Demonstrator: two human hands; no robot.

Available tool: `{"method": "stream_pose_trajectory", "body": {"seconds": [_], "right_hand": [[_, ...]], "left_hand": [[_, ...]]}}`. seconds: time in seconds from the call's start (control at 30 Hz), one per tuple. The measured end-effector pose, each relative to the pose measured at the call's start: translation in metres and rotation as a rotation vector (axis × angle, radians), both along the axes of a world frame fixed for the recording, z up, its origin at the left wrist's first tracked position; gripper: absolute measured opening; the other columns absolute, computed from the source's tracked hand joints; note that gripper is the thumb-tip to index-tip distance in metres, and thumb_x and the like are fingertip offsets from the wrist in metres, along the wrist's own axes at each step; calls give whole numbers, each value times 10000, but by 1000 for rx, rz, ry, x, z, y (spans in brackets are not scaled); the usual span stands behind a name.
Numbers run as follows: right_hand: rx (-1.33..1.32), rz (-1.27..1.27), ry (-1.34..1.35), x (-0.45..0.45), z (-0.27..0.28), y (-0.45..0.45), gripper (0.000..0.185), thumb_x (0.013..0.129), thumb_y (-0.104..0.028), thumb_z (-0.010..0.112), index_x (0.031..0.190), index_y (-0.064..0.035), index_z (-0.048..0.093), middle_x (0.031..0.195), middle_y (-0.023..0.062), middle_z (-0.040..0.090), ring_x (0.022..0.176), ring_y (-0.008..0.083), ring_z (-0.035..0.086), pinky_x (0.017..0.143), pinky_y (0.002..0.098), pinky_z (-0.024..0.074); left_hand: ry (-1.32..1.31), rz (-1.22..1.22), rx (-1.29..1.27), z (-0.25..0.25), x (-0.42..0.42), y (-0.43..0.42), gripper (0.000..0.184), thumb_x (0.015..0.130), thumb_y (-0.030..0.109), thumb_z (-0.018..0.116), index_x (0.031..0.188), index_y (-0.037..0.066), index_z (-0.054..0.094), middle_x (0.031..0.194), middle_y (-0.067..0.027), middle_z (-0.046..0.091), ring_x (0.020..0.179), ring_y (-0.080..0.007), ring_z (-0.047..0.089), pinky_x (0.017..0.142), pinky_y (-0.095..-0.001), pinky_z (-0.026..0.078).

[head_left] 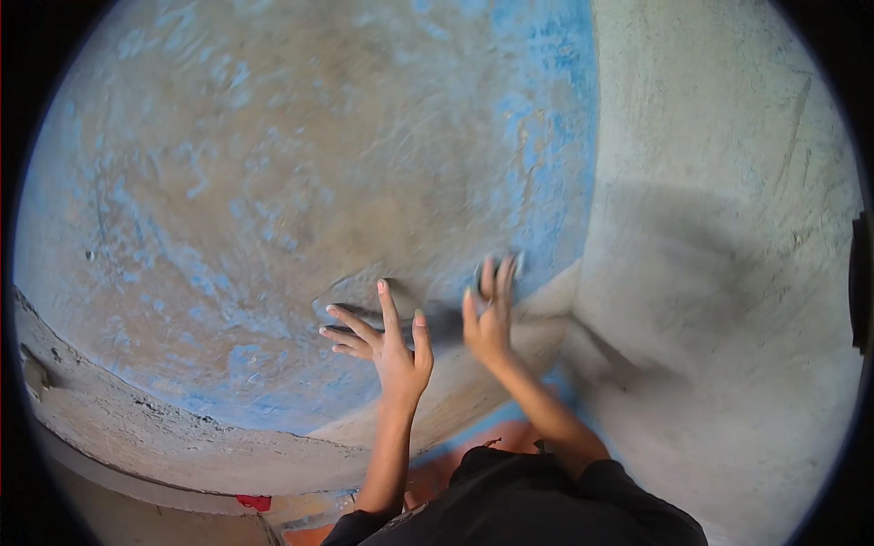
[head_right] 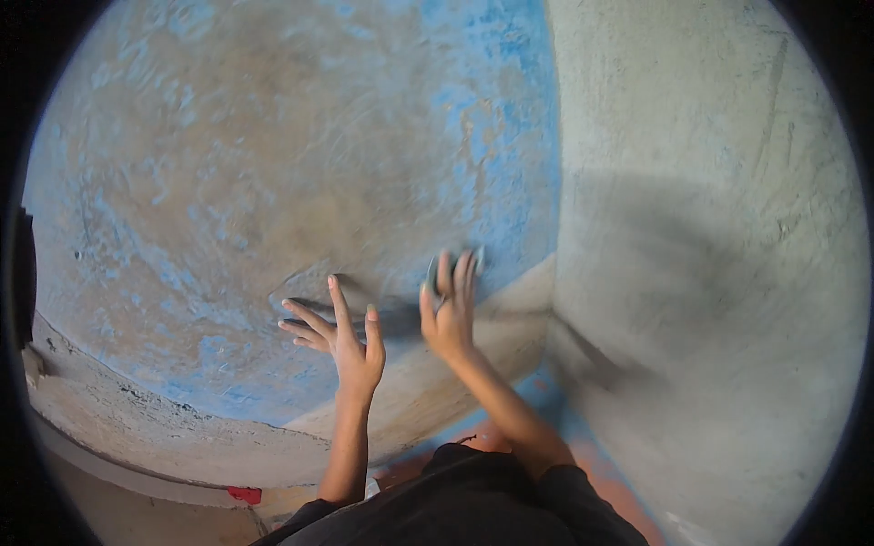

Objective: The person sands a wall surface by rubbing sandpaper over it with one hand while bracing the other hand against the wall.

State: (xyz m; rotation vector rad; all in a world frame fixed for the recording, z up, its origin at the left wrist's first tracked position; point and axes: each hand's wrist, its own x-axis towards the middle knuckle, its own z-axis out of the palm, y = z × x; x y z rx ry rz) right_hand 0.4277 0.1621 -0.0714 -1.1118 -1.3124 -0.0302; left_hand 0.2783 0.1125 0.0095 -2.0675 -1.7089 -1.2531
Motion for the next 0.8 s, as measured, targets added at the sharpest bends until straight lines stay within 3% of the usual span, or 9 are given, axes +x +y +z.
{"method": "stream_pose_trajectory", "body": {"seconds": [0.1,0.2,0.3,0.37,0.5,0.6,0.67,0.7,0.8], "right_hand": [[162,-22,-15,81,103,35,584,1035,-271,481,1537,-8,340,1571,388,176,1453,584,148,1179,616,133],[207,-67,-68,108,132,49,557,1036,-262,483,1526,-20,375,1566,382,208,1455,571,168,1181,608,138],[161,-43,-50,89,66,41,573,1010,-258,512,1533,-61,385,1581,345,223,1442,588,184,1159,647,158],[23,-18,-193,81,5,33,603,983,-277,546,1533,-83,394,1580,332,237,1434,591,205,1145,673,173],[189,-51,-306,134,112,53,612,980,-296,555,1538,-105,392,1580,330,239,1443,555,229,1170,657,164],[301,-98,-321,156,203,67,608,958,-205,547,1545,-149,396,1607,244,268,1471,486,238,1198,606,166],[364,-107,-407,151,227,68,640,927,-161,562,1546,-174,400,1619,193,283,1484,441,249,1211,577,172],[388,-107,-598,141,218,65,692,878,-148,592,1544,-198,407,1603,153,342,1485,400,279,1221,541,184],[285,155,-742,123,218,44,728,856,-143,620,1547,-202,400,1574,170,387,1473,385,315,1229,510,191]], "left_hand": [[-10,17,16,6,30,7,676,975,378,585,1585,283,310,1584,-361,-202,1364,-650,-288,976,-833,-85],[-21,39,39,14,59,16,675,972,374,591,1583,282,319,1581,-365,-206,1366,-650,-284,977,-834,-80],[-1,63,62,24,82,26,661,973,381,585,1577,280,335,1583,-366,-199,1376,-645,-273,984,-829,-80],[38,90,79,32,89,29,637,978,387,574,1568,280,358,1596,-354,-167,1393,-628,-259,999,-816,-89],[240,193,165,69,84,35,588,1000,389,540,1553,247,397,1643,-288,-74,1448,-561,-217,1055,-756,-123],[312,230,255,113,78,37,546,1011,355,518,1533,218,438,1672,-212,44,1498,-499,-143,1102,-695,-146],[338,254,282,138,73,37,545,1008,336,519,1534,219,435,1675,-193,84,1510,-484,-107,1116,-678,-141],[359,281,337,149,70,38,541,1005,317,519,1534,233,436,1674,-167,132,1522,-467,-56,1137,-651,-130],[387,280,371,171,66,40,541,1003,307,525,1534,248,436,1674,-159,141,1526,-458,-41,1146,-641,-125]]}}
